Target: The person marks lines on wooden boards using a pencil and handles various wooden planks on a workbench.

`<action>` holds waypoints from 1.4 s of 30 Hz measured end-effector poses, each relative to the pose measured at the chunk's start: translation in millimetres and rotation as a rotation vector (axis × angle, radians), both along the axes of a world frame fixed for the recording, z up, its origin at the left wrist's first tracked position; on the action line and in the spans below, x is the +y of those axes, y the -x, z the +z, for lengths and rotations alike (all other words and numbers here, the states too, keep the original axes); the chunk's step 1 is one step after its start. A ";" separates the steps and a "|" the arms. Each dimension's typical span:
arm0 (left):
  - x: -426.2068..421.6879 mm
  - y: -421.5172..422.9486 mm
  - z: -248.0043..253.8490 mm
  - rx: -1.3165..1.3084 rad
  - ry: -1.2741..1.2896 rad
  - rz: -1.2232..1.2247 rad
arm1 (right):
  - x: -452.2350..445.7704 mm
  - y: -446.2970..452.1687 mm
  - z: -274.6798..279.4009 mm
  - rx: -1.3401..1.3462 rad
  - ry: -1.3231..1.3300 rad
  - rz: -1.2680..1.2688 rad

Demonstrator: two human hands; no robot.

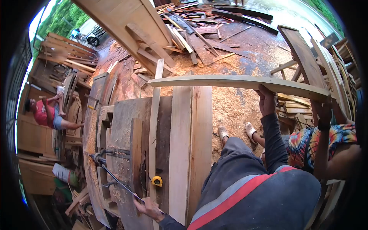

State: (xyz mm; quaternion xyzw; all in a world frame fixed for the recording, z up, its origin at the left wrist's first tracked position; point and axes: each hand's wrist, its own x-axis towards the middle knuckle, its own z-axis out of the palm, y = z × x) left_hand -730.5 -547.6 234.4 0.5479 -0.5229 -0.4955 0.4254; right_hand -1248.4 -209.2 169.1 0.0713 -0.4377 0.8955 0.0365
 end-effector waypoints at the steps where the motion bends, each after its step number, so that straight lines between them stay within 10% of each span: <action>1: -1.2 2.8 2.8 0.002 -0.002 -0.026 | -12.1 -6.2 11.7 0.023 -0.025 -0.048; 17: 27.9 11.3 3.5 0.168 0.009 -0.163 | -245.1 -83.9 89.2 0.625 -0.475 -0.064; 20: 40.9 4.7 4.8 0.207 0.031 -0.129 | -297.8 -88.3 36.3 0.388 -0.261 0.373; 25: 63.7 -5.0 23.8 0.243 -0.014 0.073 | -320.8 -136.0 46.6 0.848 -0.658 -0.116; 42: 79.4 -52.2 2.8 0.262 -0.090 0.158 | -346.1 -151.4 33.0 0.878 -0.634 -0.086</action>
